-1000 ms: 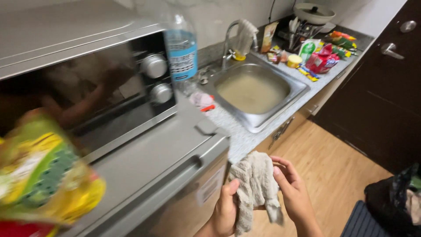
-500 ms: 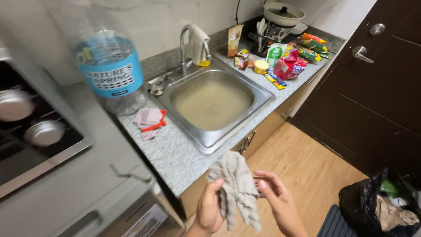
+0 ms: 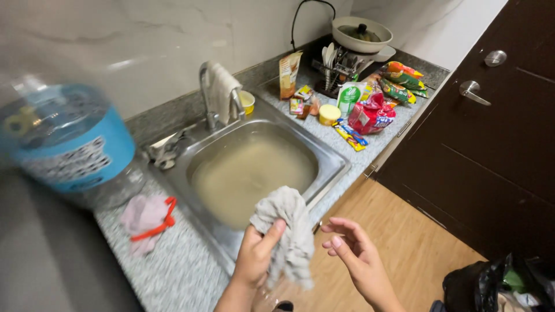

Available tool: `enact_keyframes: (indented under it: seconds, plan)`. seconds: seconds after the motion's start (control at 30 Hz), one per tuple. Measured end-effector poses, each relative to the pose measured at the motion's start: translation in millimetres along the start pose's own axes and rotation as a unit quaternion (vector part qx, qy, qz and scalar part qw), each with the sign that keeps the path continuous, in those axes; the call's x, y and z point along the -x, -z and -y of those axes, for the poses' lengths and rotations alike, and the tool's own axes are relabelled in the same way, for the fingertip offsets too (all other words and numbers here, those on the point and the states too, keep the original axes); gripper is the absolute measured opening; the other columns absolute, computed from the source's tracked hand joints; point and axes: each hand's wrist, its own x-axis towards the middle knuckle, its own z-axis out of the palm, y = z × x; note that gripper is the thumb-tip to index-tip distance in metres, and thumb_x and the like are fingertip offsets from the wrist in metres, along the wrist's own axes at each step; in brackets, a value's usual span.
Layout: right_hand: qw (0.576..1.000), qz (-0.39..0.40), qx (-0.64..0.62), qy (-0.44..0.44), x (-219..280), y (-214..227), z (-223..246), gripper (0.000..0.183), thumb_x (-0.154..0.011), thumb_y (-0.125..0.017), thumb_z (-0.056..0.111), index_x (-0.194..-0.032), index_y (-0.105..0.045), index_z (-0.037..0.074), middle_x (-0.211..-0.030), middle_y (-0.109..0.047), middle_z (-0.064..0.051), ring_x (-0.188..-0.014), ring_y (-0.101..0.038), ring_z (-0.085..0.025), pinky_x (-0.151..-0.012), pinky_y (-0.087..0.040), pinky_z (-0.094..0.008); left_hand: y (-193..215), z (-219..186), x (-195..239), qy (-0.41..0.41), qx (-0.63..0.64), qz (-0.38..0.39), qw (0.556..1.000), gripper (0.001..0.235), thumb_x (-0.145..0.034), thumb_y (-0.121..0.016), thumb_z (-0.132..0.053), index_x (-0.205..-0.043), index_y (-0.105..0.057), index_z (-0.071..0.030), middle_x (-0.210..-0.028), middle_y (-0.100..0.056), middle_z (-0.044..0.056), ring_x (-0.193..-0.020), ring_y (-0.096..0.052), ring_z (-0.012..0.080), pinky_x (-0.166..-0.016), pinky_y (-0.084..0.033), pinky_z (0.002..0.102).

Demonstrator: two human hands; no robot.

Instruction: The person wipes several food packages with a cloth and places them on top of a microwave. The items handled include a Datu Puti pouch, a canola oil pouch, a Coffee-mate box, a sugar sachet, a red snack bag, and a pancit canton packet.

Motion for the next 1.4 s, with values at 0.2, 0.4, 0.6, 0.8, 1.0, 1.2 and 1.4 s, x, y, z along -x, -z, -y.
enact_keyframes:
  seconds: [0.2, 0.4, 0.6, 0.8, 1.0, 1.2, 1.4]
  plan:
    - [1.000, -0.019, -0.018, 0.007, -77.4, 23.5, -13.3, 0.046, -0.095, -0.060, 0.013, -0.140, -0.052, 0.004, -0.127, -0.069, -0.013, -0.102, -0.068, -0.019, -0.090, -0.057, -0.033, 2.9, 7.9, -100.5, 0.103, -0.049, -0.115, 0.987, 0.041, -0.096, -0.062, -0.022, -0.130, -0.066, 0.002, -0.124, -0.073, 0.010, -0.113, -0.067, 0.0202, -0.099, -0.050, 0.035]
    - [0.999, 0.002, 0.000, 0.048, -169.8, 34.6, -39.6, 0.055, -0.094, -0.066, 0.009, -0.145, -0.047, 0.006, -0.132, -0.063, -0.011, -0.098, -0.059, -0.014, -0.090, -0.050, -0.030, 13.4, 25.1, -145.7, 0.103, 0.046, -0.190, 0.975, 0.045, -0.095, -0.061, -0.023, -0.133, -0.065, 0.002, -0.130, -0.072, 0.010, -0.118, -0.068, 0.0199, -0.102, -0.049, 0.034]
    - [0.999, 0.018, 0.006, 0.033, -278.0, 27.3, -34.3, 0.063, -0.091, -0.070, 0.012, -0.148, -0.043, 0.010, -0.134, -0.061, -0.011, -0.100, -0.059, -0.013, -0.092, -0.051, -0.031, 25.7, 38.8, -176.5, 0.111, 0.063, -0.287, 0.949, 0.048, -0.094, -0.063, -0.022, -0.134, -0.064, 0.004, -0.127, -0.072, 0.016, -0.113, -0.068, 0.0262, -0.097, -0.052, 0.039]
    - [0.990, -0.031, 0.098, 0.101, -409.2, 25.8, -45.7, 0.085, -0.082, -0.078, 0.022, -0.152, -0.031, 0.010, -0.140, -0.048, -0.012, -0.107, -0.054, -0.017, -0.087, -0.052, -0.035, 16.3, 69.1, -227.5, 0.064, 0.038, -0.374, 0.925, 0.051, -0.092, -0.065, -0.023, -0.134, -0.065, 0.006, -0.129, -0.073, 0.014, -0.117, -0.069, 0.0233, -0.101, -0.050, 0.036]
    - [0.976, -0.077, 0.108, 0.173, -606.5, 50.6, -155.4, 0.081, -0.093, -0.079, 0.033, -0.153, -0.036, 0.000, -0.146, -0.053, -0.021, -0.126, -0.058, -0.026, -0.106, -0.049, -0.038, 16.4, 115.1, -276.6, 0.053, 0.018, -0.358, 0.932, 0.057, -0.092, -0.065, -0.033, -0.135, -0.064, 0.005, -0.133, -0.074, 0.012, -0.123, -0.067, 0.0199, -0.106, -0.046, 0.033]
    - [0.963, -0.147, 0.167, 0.151, -728.2, 41.0, -156.9, 0.095, -0.088, -0.085, 0.030, -0.157, -0.029, -0.002, -0.159, -0.037, -0.026, -0.144, -0.040, -0.035, -0.118, -0.032, -0.042, 2.2, 128.9, -304.0, 0.015, 0.141, -0.375, 0.916, 0.050, -0.092, -0.061, -0.027, -0.134, -0.063, 0.000, -0.127, -0.074, 0.017, -0.116, -0.070, 0.0297, -0.101, -0.052, 0.045]
    - [0.988, -0.093, 0.023, 0.119, -777.4, 26.3, -130.0, 0.110, -0.080, -0.086, 0.021, -0.161, -0.013, 0.006, -0.157, -0.041, -0.020, -0.142, -0.042, -0.029, -0.114, -0.033, -0.037, 32.5, 153.5, -312.1, -0.026, 0.067, -0.400, 0.914, 0.046, -0.095, -0.060, -0.022, -0.133, -0.063, 0.003, -0.128, -0.073, 0.018, -0.119, -0.070, 0.0282, -0.104, -0.050, 0.043]
